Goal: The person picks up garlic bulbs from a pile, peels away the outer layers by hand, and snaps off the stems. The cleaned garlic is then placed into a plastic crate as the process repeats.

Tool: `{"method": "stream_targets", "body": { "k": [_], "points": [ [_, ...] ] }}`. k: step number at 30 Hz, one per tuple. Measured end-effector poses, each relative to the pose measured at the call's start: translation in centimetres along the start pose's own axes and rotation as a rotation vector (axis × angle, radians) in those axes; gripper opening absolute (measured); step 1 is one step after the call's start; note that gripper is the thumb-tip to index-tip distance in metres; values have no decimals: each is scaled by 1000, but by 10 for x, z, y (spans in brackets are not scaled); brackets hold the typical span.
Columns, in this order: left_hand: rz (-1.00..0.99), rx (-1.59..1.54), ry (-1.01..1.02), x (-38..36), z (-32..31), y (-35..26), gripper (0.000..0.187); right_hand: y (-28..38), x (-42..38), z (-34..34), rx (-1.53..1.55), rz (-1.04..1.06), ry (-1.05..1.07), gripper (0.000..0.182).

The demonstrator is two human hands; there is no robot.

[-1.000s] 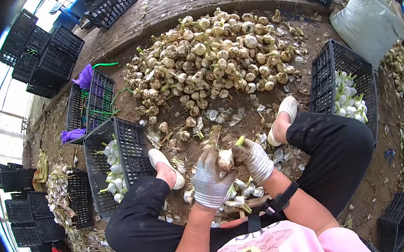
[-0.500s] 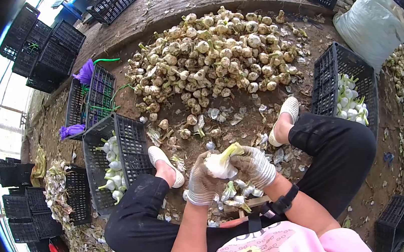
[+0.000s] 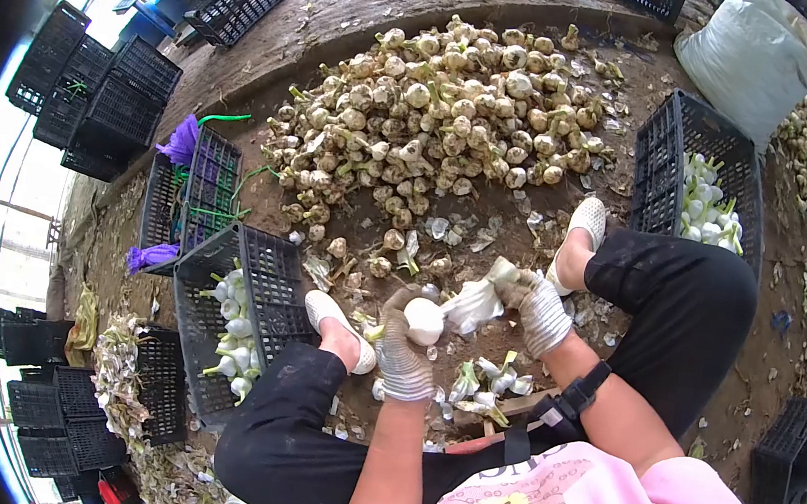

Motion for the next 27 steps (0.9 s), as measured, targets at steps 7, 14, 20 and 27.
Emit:
{"method": "stream_targets", "body": {
  "k": [7, 14, 20, 27],
  "points": [
    [127, -304, 149, -5, 4, -19, 38, -35, 15, 23, -662, 143, 9, 12],
    [-253, 104, 87, 6, 21, -16, 52, -10, -24, -26, -645, -2, 479, 65],
    [-270, 353, 306, -24, -23, -7, 85, 5, -29, -27, 2, -176, 362, 59],
    [-848, 1199, 144, -15, -10, -27, 18, 13, -30, -27, -111, -62, 352, 58]
  ]
}}
Point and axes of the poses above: each hand's wrist, its own x-axis towards the middle knuckle, its own z-axis out of the back of the hand, y = z × x, the point moved 3 cm from there along x, towards the middle knuckle, and after that the axes turned 4 degrees about -y, right-handed, at the moved point
